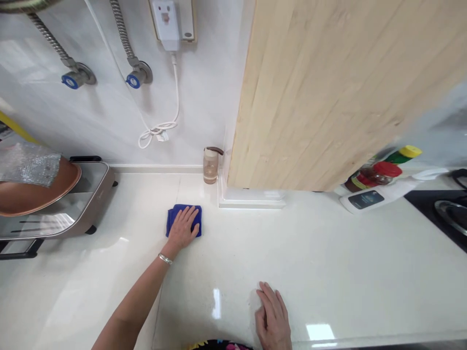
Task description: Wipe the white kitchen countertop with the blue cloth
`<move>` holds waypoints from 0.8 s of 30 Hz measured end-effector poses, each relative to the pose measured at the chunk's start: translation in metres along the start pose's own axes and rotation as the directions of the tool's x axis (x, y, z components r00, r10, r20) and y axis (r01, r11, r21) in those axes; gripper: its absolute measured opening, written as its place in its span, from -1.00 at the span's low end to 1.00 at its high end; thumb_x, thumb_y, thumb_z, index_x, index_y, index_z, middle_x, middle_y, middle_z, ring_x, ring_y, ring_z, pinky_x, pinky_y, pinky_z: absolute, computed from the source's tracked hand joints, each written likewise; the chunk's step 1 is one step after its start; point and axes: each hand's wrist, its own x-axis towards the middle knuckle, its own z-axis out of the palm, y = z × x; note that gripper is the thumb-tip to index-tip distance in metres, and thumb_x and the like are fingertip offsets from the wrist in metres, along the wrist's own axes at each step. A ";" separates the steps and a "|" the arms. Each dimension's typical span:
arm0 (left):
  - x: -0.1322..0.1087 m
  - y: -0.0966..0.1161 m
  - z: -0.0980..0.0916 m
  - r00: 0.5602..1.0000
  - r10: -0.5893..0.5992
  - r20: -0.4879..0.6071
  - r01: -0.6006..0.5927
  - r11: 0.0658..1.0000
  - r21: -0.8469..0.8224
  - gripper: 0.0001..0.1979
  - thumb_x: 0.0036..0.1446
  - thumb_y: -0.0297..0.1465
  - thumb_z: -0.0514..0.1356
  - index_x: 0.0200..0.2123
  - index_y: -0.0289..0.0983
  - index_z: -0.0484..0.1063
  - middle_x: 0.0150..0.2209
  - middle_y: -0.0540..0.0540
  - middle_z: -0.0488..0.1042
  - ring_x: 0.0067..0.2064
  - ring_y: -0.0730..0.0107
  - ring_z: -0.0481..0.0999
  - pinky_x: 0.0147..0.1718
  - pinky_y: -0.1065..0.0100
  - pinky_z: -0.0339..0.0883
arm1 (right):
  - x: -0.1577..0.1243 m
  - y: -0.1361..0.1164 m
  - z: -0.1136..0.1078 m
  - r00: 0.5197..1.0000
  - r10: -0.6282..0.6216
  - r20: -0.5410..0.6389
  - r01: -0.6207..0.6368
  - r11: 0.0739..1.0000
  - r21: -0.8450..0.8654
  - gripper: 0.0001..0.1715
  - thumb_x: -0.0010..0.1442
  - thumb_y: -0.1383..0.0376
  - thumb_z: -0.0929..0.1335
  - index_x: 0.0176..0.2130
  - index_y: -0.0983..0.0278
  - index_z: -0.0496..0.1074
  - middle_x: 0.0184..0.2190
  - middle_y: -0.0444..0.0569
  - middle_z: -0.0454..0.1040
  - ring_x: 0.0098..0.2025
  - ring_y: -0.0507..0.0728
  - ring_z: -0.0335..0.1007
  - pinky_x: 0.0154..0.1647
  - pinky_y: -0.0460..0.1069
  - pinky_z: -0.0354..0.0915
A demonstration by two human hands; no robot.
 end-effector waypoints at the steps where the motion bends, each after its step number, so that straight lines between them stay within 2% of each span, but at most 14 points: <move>1: 0.005 -0.010 0.000 1.000 -0.022 -0.012 0.022 1.000 0.009 -0.44 0.32 -0.27 -0.01 0.34 -0.31 0.21 0.38 -0.16 0.20 0.42 0.10 0.09 0.41 -0.02 -0.06 | 0.000 0.001 0.001 1.000 -0.008 -0.009 0.008 1.000 -0.002 -0.46 0.29 0.43 0.21 0.23 0.24 0.25 0.17 0.11 0.42 0.24 0.22 0.34 0.32 0.33 0.20; 6: 0.016 -0.065 -0.007 0.992 -0.114 -0.056 0.116 0.992 0.041 -0.43 0.32 -0.25 -0.04 0.33 -0.33 0.22 0.37 -0.18 0.22 0.41 0.08 0.12 0.40 -0.02 -0.07 | -0.002 0.005 0.004 0.999 -0.028 -0.025 0.028 1.000 0.002 -0.46 0.29 0.43 0.21 0.24 0.25 0.27 0.17 0.11 0.43 0.23 0.22 0.35 0.32 0.32 0.20; 9: 0.010 -0.093 -0.015 0.983 -0.163 -0.082 0.169 0.984 0.061 -0.42 0.33 -0.23 -0.07 0.33 -0.34 0.23 0.36 -0.19 0.23 0.40 0.09 0.13 0.40 -0.01 -0.08 | -0.003 0.006 0.005 0.999 -0.025 -0.025 0.025 1.000 0.007 -0.47 0.30 0.42 0.21 0.23 0.23 0.28 0.17 0.09 0.43 0.23 0.21 0.35 0.32 0.30 0.21; 12: -0.004 -0.112 -0.023 0.967 -0.228 -0.110 0.237 0.968 0.076 -0.41 0.33 -0.20 -0.08 0.33 -0.35 0.23 0.37 -0.21 0.22 0.40 0.06 0.13 0.39 -0.03 -0.07 | -0.002 0.005 0.005 0.999 -0.027 -0.041 0.027 1.000 0.011 -0.47 0.30 0.42 0.21 0.23 0.24 0.28 0.17 0.09 0.43 0.23 0.20 0.35 0.33 0.30 0.20; 17: -0.043 -0.119 -0.035 0.924 -0.350 -0.155 0.368 0.925 0.101 -0.39 0.33 -0.19 -0.11 0.34 -0.36 0.21 0.37 -0.23 0.21 0.41 0.04 0.12 0.38 -0.06 -0.07 | 0.000 0.003 0.005 0.997 -0.038 -0.063 0.039 0.999 0.014 -0.48 0.29 0.42 0.21 0.22 0.25 0.28 0.17 0.10 0.43 0.23 0.19 0.35 0.33 0.29 0.20; 24: -0.108 -0.103 -0.051 0.879 -0.434 -0.200 0.464 0.874 0.143 -0.37 0.35 -0.17 -0.14 0.34 -0.38 0.20 0.35 -0.29 0.24 0.40 0.00 0.13 0.37 -0.10 -0.05 | 0.001 0.000 0.003 0.999 -0.013 -0.053 0.014 0.999 0.036 -0.47 0.30 0.41 0.20 0.23 0.22 0.25 0.19 0.09 0.42 0.25 0.21 0.33 0.33 0.32 0.22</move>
